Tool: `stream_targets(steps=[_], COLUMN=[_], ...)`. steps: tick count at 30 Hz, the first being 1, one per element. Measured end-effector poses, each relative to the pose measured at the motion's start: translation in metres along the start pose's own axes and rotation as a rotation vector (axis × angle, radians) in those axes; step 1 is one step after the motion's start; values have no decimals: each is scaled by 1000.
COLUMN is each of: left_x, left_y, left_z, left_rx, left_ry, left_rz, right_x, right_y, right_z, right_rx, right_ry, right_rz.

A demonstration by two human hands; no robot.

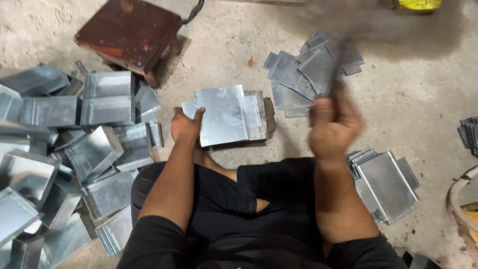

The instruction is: The person sits on the floor and uses a hammer to strike a stack of rectangular metal sheets placed on a small wooden stool. They repeatedly hit the sheets to flatten or shape them, occasionally adjusting the stack's position.

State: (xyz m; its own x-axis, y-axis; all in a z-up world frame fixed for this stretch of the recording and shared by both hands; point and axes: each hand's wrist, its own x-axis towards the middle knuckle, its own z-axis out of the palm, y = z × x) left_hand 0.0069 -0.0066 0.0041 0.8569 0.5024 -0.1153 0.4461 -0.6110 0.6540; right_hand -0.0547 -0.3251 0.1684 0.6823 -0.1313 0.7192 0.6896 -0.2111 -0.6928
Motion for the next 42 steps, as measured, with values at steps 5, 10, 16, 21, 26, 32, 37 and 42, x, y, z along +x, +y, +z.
stream_targets(steps=[5,10,16,21,26,32,37,42], left_x=[5,3,2,1,2,3,2,7], left_y=[5,6,4,7,9,5,3,10], left_z=[-2,-3,-5,-6,-9,-7,-2,-4], left_rx=[-20,-27,-21,-32,-26,-43,-46,-57], left_ry=[-31,-37,-19,-66,-72,-53,-71,-59], left_rz=[-30,-35,-11,-47,-30,-32,-48,-44], right_x=[-35,-117,-43,31,-24,-80,-7,1], right_y=[24,93,26,-54,17,95,38,0], right_z=[-5,26,18,-7,30,53,6,-11], right_rx=[840,-581,-128,-59,57,-496,29,236], right_ry=[105,-487,-103,-48,124,-316,23,248], right_rz=[23,582,437,35,-55,688,346,-247])
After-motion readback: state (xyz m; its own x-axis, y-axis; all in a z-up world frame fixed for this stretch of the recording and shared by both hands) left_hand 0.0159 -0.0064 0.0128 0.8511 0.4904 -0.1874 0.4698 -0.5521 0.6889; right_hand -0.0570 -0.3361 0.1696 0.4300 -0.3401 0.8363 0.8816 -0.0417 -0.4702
